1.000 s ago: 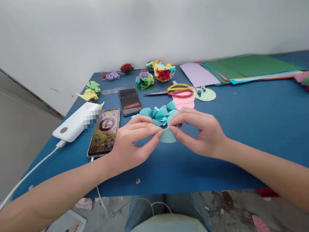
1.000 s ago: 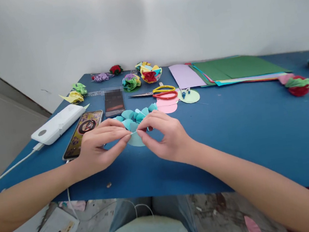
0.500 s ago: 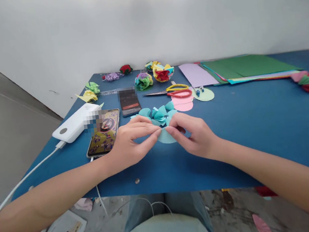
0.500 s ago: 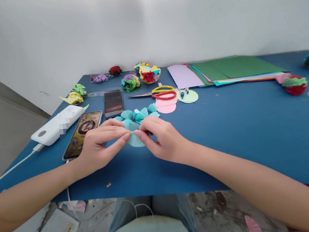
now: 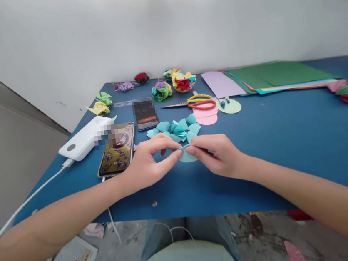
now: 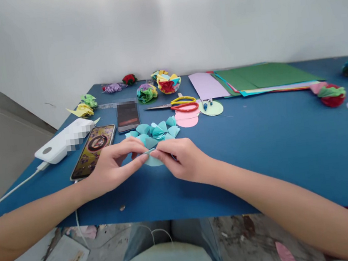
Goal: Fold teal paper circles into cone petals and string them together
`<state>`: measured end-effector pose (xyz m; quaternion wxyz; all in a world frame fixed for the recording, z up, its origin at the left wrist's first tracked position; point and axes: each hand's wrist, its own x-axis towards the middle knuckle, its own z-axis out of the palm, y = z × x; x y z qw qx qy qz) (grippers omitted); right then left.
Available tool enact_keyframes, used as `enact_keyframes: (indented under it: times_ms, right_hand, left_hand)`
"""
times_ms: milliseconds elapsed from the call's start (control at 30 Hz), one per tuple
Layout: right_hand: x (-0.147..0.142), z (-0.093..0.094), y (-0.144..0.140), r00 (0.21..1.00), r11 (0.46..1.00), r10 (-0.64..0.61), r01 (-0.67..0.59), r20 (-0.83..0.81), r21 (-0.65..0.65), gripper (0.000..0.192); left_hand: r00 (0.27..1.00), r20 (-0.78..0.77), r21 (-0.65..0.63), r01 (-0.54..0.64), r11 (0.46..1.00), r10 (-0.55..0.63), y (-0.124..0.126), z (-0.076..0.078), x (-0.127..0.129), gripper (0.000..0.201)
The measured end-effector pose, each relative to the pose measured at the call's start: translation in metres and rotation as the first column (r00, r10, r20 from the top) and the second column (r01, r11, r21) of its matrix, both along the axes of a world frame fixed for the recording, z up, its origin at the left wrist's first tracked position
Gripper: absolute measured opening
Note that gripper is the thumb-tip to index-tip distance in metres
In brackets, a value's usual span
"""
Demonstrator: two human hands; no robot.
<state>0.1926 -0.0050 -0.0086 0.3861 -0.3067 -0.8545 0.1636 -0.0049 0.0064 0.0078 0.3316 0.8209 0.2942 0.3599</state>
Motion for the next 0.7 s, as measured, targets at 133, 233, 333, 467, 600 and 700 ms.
enact_keyframes:
  times_ms: [133, 233, 333, 467, 600, 700]
  right_hand:
    - [-0.0016, -0.0009, -0.0003, 1.0, 1.0, 0.016, -0.016, 0.009, 0.008, 0.022]
    - [-0.0017, -0.0001, -0.0009, 0.999, 0.998, 0.032, -0.03, 0.036, -0.046, 0.02]
    - [-0.0016, 0.0004, -0.0014, 0.997, 0.993, 0.045, -0.037, 0.065, -0.115, 0.021]
    - [-0.0021, 0.0003, -0.0021, 0.997, 0.987, 0.07, -0.064, 0.035, -0.144, 0.024]
    - [-0.0018, 0.0015, -0.0014, 0.995, 0.964, 0.099, -0.093, 0.012, -0.247, 0.024]
    - [-0.0017, 0.0014, -0.0003, 0.996, 0.948, 0.085, -0.073, 0.025, -0.311, 0.027]
  left_hand:
    - [0.984, -0.155, -0.19, 0.057, 0.98, -0.087, -0.0002, 0.001, 0.0017, 0.015]
    - [0.981, -0.164, -0.201, 0.069, 0.977, -0.104, -0.001, 0.0017, 0.0033, 0.018]
    - [0.983, -0.157, -0.202, 0.061, 0.977, -0.094, -0.0015, 0.0026, 0.0033, 0.018]
    - [0.981, -0.148, -0.324, 0.073, 0.943, -0.127, -0.0009, 0.0036, 0.0013, 0.02]
    - [0.972, -0.132, -0.333, 0.142, 0.932, -0.196, 0.0, 0.0039, -0.0011, 0.032]
    - [0.965, -0.196, -0.278, 0.115, 0.954, -0.173, -0.0005, 0.0034, -0.0021, 0.038]
